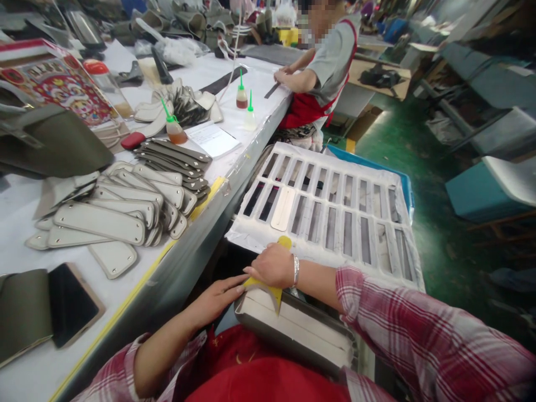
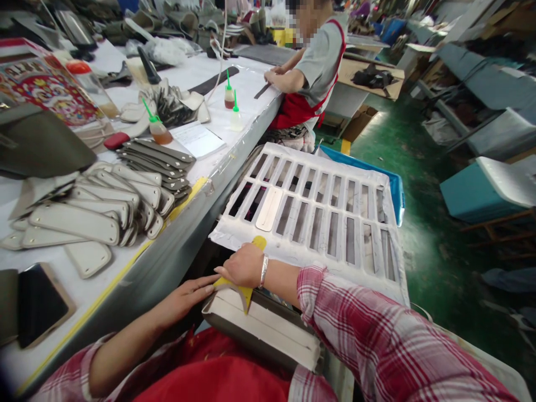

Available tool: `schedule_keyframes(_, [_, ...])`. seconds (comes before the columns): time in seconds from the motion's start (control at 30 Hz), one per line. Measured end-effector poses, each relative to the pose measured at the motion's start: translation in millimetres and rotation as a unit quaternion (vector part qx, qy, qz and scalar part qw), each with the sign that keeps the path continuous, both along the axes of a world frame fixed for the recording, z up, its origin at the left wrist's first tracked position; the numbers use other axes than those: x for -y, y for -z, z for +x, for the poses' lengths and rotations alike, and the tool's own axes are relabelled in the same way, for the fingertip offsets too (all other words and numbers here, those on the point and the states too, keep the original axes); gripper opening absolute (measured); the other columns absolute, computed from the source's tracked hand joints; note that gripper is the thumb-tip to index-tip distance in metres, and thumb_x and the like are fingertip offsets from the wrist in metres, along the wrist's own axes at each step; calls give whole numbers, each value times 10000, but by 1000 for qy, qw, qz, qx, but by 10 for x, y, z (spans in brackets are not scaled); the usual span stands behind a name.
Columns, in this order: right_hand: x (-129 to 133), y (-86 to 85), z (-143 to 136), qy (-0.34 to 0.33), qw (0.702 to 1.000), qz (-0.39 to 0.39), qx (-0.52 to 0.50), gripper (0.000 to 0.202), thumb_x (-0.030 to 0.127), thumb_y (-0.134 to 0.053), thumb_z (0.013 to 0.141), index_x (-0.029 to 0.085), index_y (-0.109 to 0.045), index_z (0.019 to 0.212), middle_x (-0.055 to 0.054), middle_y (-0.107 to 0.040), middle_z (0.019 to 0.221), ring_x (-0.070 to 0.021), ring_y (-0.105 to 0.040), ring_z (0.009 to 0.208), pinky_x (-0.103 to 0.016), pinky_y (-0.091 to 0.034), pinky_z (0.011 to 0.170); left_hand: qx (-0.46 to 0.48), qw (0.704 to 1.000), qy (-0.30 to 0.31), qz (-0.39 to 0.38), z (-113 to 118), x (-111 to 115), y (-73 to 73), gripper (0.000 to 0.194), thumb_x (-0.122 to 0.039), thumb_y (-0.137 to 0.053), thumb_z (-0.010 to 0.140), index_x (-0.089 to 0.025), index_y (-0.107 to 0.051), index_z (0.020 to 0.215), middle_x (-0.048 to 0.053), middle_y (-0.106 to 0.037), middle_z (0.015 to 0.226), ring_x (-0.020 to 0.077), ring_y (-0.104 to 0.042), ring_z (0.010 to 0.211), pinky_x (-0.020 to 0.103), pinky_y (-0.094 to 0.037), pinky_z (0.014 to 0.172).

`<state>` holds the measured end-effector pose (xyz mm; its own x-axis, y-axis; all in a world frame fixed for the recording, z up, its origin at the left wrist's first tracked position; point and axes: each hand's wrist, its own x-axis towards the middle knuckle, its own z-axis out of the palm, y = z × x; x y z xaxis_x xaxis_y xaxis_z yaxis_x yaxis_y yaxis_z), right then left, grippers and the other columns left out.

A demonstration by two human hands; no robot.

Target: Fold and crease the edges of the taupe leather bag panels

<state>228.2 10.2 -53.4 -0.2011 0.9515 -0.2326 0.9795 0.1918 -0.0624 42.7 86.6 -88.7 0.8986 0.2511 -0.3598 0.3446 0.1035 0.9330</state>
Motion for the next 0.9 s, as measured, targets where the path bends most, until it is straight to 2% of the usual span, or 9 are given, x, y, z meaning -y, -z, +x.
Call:
schedule_keyframes(0.17, [-105,42,22,-17,999,-39,-13,612,486,-165,916,164,-652,735,-79,-673,755,-201,-613,727,-334,-376,676,-12,998,-38,-42,40,46,-32,432,-378,-488,826,-197,-503,1218,57,-533,1242,225,-485,1133,346,-314,994])
schedule_keyframes(0.3, [-101,24,21,13,996,-83,-27,656,533,-149,896,163,-664,729,-100,-670,748,-237,-619,740,-345,-404,646,-25,996,-44,-68,79,83,-31,438,-373,-496,824,-184,-502,1219,67,-559,1211,232,-516,1093,357,-336,974])
schedule_keyframes(0.47, [39,20,-9,61,993,-94,-41,662,562,-151,880,176,-663,715,-97,-663,731,-238,-622,739,-313,-417,606,-50,993,-89,-63,113,193,-22,440,-386,-491,817,-163,-531,1194,73,-558,1212,240,-501,1112,358,-341,975])
schedule_keyframes(0.63, [200,48,-37,73,992,-88,-59,635,485,-123,911,178,-651,739,-94,-655,712,-233,-616,707,-313,-407,577,-72,987,-126,-65,115,311,-44,422,-375,-484,819,-174,-539,1185,65,-547,1226,230,-490,1128,329,-366,955])
schedule_keyframes(0.77, [287,64,-56,76,991,-90,-58,545,402,-138,927,199,-643,897,-89,-646,721,-235,-605,683,-312,-389,558,-71,987,-135,-59,125,347,-67,430,-361,-479,822,-178,-520,1208,60,-552,1221,222,-523,1082,310,-389,926])
schedule_keyframes(0.9, [354,50,-74,62,993,-82,-61,396,329,-220,922,243,-563,1100,-79,-643,722,-236,-599,680,-301,-378,544,-57,989,-126,-59,137,345,-74,420,-348,-467,832,-179,-515,1214,65,-570,1198,222,-548,1036,312,-402,901])
